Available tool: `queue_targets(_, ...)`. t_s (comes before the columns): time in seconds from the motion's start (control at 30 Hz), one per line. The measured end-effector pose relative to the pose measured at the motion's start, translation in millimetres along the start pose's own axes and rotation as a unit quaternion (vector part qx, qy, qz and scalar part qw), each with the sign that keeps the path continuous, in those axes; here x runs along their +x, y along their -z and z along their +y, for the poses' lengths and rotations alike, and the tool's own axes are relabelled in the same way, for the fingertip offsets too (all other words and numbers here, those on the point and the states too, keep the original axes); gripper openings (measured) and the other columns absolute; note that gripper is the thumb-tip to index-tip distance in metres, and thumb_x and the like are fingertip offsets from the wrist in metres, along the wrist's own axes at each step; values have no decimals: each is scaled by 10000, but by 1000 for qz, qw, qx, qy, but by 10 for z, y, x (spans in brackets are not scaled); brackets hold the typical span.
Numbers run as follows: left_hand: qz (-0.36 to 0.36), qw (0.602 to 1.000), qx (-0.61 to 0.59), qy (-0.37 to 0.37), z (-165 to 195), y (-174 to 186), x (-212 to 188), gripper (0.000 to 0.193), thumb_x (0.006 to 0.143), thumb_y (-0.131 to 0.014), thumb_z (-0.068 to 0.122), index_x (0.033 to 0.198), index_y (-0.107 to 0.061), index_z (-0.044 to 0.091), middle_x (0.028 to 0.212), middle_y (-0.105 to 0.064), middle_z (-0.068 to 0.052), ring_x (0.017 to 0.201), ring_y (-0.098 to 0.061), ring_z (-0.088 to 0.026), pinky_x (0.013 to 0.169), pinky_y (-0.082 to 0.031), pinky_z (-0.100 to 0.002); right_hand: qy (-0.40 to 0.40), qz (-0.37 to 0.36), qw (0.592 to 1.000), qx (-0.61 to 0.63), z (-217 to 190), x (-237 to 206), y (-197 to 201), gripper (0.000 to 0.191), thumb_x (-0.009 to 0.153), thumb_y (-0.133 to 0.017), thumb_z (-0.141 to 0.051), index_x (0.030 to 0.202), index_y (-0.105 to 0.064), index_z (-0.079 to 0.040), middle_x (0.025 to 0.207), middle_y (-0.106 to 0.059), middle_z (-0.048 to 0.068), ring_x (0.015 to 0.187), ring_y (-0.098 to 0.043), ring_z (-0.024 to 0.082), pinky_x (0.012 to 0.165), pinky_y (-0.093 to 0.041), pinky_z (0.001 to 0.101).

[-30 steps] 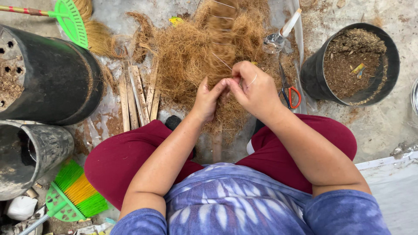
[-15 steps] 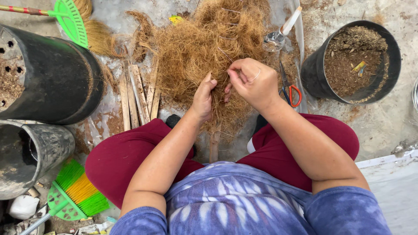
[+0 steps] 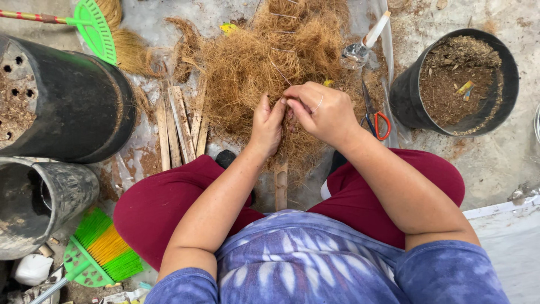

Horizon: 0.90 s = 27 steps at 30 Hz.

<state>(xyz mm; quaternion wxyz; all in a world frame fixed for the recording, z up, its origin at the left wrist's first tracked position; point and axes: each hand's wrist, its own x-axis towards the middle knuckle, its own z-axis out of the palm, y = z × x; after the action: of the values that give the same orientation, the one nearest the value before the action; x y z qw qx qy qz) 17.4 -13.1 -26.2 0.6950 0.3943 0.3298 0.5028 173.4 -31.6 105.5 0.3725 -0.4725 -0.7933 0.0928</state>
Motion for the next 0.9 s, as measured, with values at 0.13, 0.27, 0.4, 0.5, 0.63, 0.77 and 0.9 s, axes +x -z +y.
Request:
queue_targets(0.13, 2, 999, 26, -27, -8, 7, -19, 171, 1077, -558, 131, 1216, -547, 32, 1039, -658, -41, 932, -617, -105, 845, -531, -265, -42, 0, 999, 26, -27, -31, 47, 159, 934, -778, -65, 1082, -722, -80, 866, -681, 71, 645, -627, 168, 589, -493, 295)
queue_targets(0.27, 8, 999, -7, -36, 13, -62, -19, 176, 1087, -553, 105, 1243, -555, 25, 1070, -651, -35, 961, -601, -105, 865, -521, -272, -73, 2, 997, 34, -32, -45, 20, 243, 911, -830, -103, 1133, -738, -68, 747, -601, 77, 568, -557, 170, 539, -443, 309)
queue_targets(0.4, -5, 999, -6, -33, 77, -109, -53, 245, 1045, -529, 107, 1281, -537, 41, 1178, -647, -37, 1072, -611, -103, 958, -516, -265, -54, 30, 996, 62, -46, -83, -68, 251, 923, -801, -74, 1166, -739, -80, 818, -655, 65, 619, -597, 158, 567, -472, 294)
queue_targets(0.5, -13, 997, -71, 21, 147, -115, -91, 201, 1069, -557, 115, 1249, -548, 26, 1101, -617, -72, 984, -579, -139, 867, -503, -307, -39, 51, 996, 58, -14, -97, -123, 225, 927, -784, -36, 1140, -758, -102, 795, -645, 59, 645, -618, 167, 583, -478, 306)
queue_targets(0.63, -43, 991, -119, 40, 189, -75, -118, 346, 995, -550, 387, 1171, -567, 90, 1098, -650, -36, 1027, -637, -115, 927, -542, -284, -6, 66, 997, 43, 26, -91, -150, 205, 893, -781, 1, 1068, -772, -105, 735, -620, 56, 626, -616, 196, 568, -462, 333)
queue_targets(0.77, 18, 998, -6, 54, 117, -37, -61, 479, 1035, -571, 537, 1082, -602, 62, 976, -627, -18, 890, -575, -109, 808, -498, -276, 25, 66, 997, -13, -44, -56, -182, 158, 900, -777, 7, 999, -723, -103, 737, -618, 58, 642, -630, 215, 567, -477, 338)
queue_targets(0.9, 53, 996, -21, 62, 59, 31, -7, 423, 1014, -633, 499, 998, -608, 77, 786, -606, 2, 682, -550, -103, 603, -462, -257, -47, 16, 998, 47, -164, -74, -69, 196, 927, -718, -39, 1117, -684, -70, 745, -596, 65, 623, -596, 213, 565, -473, 316)
